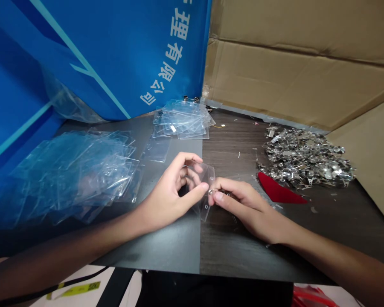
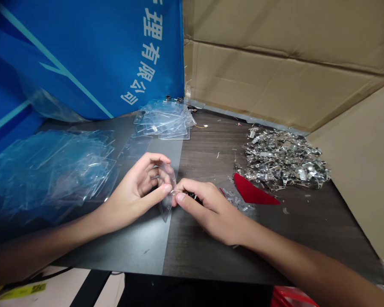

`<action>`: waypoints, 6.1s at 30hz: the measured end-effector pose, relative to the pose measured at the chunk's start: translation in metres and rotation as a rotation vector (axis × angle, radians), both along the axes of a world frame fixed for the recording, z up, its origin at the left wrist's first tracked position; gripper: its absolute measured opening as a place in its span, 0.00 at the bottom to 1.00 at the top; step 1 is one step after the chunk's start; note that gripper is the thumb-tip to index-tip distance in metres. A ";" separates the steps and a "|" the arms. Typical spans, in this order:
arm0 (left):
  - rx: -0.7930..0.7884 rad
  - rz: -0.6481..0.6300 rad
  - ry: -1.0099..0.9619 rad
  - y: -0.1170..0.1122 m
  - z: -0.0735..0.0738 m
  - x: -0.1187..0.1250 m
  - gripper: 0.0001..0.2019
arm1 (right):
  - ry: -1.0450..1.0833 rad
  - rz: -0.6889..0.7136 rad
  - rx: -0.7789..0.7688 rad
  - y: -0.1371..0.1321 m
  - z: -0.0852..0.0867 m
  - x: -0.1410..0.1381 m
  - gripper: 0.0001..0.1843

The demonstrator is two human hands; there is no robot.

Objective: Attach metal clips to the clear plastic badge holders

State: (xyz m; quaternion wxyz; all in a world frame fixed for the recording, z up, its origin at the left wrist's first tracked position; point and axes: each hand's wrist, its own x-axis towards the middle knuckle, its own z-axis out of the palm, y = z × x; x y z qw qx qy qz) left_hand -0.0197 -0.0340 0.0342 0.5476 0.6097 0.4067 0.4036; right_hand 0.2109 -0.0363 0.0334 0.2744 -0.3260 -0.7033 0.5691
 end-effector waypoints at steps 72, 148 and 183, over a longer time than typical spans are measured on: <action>-0.145 -0.135 -0.096 0.008 -0.008 -0.006 0.19 | 0.065 -0.105 -0.082 0.007 -0.002 -0.004 0.09; -0.102 0.017 -0.069 0.034 0.003 -0.019 0.16 | -0.267 -0.261 0.286 0.010 -0.003 0.003 0.11; 0.242 -0.060 1.482 0.120 0.064 -0.156 0.33 | -1.225 -0.623 0.736 0.113 -0.028 0.119 0.35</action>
